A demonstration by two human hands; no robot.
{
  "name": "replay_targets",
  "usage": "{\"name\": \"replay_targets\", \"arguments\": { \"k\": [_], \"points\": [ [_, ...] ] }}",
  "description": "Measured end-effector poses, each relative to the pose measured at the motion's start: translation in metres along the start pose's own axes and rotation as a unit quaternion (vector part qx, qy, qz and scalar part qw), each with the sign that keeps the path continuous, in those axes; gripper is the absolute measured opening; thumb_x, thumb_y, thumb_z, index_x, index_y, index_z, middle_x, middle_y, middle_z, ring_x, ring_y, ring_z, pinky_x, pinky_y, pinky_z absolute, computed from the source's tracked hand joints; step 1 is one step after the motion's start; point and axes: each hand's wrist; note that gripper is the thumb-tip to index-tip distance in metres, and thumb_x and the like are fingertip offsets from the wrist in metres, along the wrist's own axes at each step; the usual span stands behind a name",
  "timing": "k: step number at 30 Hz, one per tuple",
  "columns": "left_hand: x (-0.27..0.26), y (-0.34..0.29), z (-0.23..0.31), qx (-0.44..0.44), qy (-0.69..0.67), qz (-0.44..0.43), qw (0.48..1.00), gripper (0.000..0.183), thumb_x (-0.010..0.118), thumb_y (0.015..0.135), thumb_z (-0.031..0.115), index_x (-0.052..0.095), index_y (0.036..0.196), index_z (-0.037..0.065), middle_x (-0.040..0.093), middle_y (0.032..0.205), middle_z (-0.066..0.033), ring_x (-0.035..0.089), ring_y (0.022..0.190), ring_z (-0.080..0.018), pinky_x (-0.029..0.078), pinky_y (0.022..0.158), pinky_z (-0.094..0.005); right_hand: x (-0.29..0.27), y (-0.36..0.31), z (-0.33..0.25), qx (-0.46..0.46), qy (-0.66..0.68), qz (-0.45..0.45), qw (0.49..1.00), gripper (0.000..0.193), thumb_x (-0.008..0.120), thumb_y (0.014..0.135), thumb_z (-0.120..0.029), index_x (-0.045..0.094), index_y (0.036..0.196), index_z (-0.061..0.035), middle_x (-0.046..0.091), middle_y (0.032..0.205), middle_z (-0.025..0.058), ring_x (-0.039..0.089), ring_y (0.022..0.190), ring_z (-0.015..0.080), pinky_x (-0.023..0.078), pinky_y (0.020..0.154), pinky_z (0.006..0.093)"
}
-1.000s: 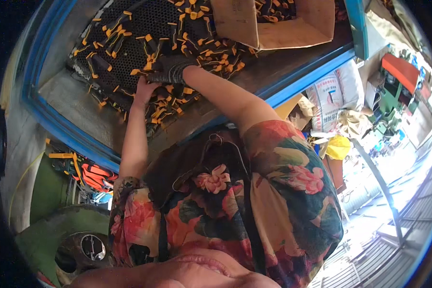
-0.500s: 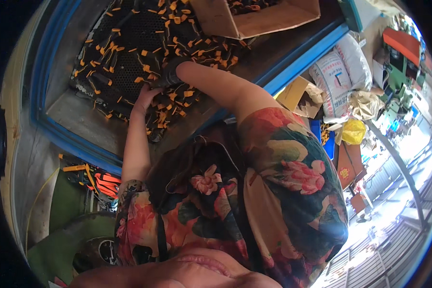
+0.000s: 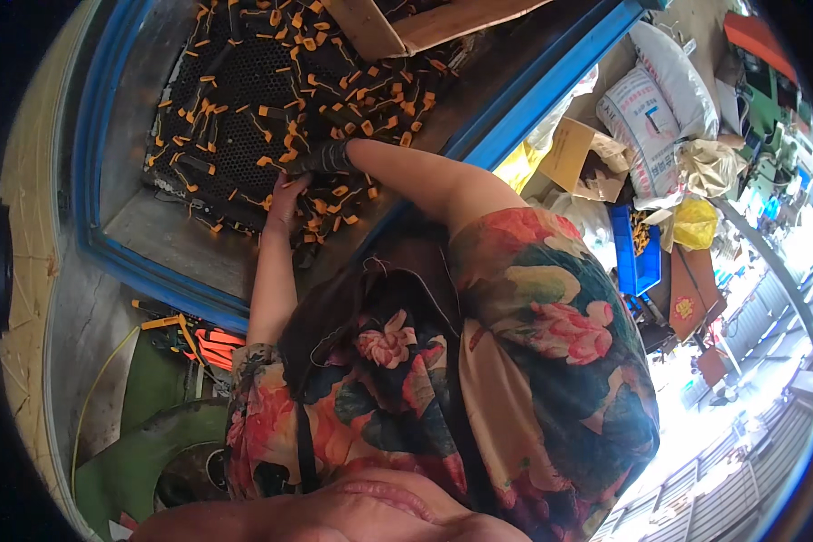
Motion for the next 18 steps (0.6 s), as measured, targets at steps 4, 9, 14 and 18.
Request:
{"name": "replay_targets", "arguments": {
  "k": [4,9,14,18],
  "points": [
    [0.015,-0.016,-0.003,0.023,-0.122,0.047,0.991,0.055,0.067,0.079,0.016,0.045,0.129,0.007,0.058,0.113,-0.007,0.056,0.105,-0.0222,0.045,0.09,-0.0348,0.033,0.02,0.009,-0.077,0.011,0.03,0.996,0.059,0.057,0.082,-0.054,0.057,0.124,-0.012,0.058,0.12,0.0117,0.054,0.114,0.0282,0.042,0.098,0.0387],
    [0.052,-0.061,0.055,0.029,-0.196,0.065,0.978,0.049,0.067,0.077,0.012,0.048,0.122,0.007,0.059,0.102,-0.0065,0.058,0.093,-0.0203,0.049,0.078,-0.0348,0.025,-0.005,0.011,-0.256,-0.081,0.175,0.947,0.057,0.063,0.082,-0.046,0.054,0.127,-0.0112,0.058,0.121,0.0105,0.054,0.114,0.0259,0.042,0.098,0.0373],
    [0.053,-0.073,0.108,0.164,-0.138,0.014,0.977,0.042,0.068,0.073,0.004,0.054,0.113,0.005,0.063,0.091,-0.0039,0.061,0.08,-0.0176,0.05,0.071,-0.0325,-0.078,-0.073,-0.04,-0.146,0.357,0.154,0.91,0.065,0.073,0.08,-0.032,0.045,0.133,-0.0073,0.058,0.121,0.0055,0.054,0.112,0.0155,0.042,0.096,0.0307],
    [0.09,-0.113,0.214,0.314,-0.014,-0.027,0.949,0.048,0.075,0.07,-0.001,0.055,0.114,0.003,0.065,0.1,-0.0083,0.064,0.088,-0.0169,0.054,0.074,-0.0275,-0.189,-0.147,-0.092,-0.086,0.596,0.21,0.77,0.072,0.076,0.078,-0.028,0.039,0.135,-0.0043,0.058,0.119,0.0022,0.053,0.109,0.0093,0.047,0.091,0.0258]
  ]
}}
Point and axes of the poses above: each hand's wrist, its own y-axis towards the middle knuckle, its own x-axis out of the palm, z = x × y
